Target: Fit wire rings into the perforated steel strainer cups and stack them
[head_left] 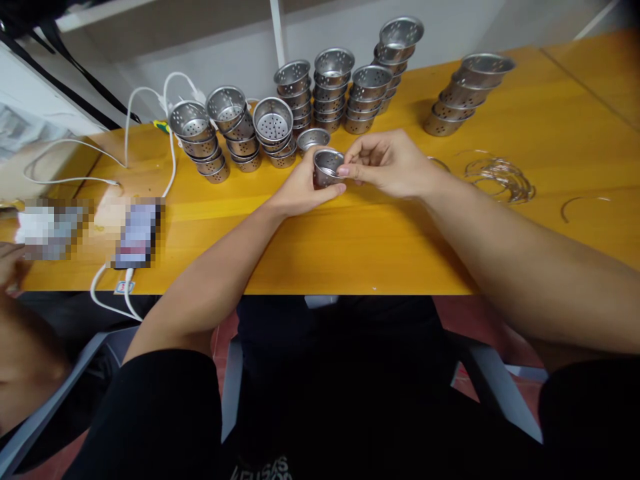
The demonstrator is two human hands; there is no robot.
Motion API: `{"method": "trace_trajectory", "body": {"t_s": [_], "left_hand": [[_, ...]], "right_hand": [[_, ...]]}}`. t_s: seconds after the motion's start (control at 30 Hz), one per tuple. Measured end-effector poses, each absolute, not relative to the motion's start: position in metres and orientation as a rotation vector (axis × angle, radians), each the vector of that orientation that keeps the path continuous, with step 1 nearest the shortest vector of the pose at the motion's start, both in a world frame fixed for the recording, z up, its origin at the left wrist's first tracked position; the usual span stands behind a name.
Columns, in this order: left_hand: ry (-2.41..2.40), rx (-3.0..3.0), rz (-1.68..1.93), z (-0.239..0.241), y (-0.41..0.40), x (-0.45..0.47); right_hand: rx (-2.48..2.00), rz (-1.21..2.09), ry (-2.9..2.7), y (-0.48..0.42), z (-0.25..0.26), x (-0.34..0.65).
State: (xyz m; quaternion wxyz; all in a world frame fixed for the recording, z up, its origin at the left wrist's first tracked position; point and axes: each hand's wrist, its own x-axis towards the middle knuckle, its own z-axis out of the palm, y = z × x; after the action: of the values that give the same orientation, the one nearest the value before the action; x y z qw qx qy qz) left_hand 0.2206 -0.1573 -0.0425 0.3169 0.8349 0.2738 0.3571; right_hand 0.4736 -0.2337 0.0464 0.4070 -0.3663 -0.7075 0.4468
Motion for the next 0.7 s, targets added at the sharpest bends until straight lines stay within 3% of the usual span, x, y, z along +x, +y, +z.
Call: {"method": "trace_trajectory", "body": {"t_s": [0.23,0.53,0.7], "left_hand": [[0.725,2.163,0.936,-0.046,-0.157,0.22],[0.8,2.186,0.995,-0.043,-0.154,0.215],[0.81,2.197,1.013,-0.038,-0.159,0.216]], "right_hand": [[-0.913,1.109,-1.837,-0.234,0.044,0.477],[-0.787,0.498,-1.931,-0.21,0.019,0.487],[-0.791,0.476,-1.963,-0.219,0.021,0.485]]}}
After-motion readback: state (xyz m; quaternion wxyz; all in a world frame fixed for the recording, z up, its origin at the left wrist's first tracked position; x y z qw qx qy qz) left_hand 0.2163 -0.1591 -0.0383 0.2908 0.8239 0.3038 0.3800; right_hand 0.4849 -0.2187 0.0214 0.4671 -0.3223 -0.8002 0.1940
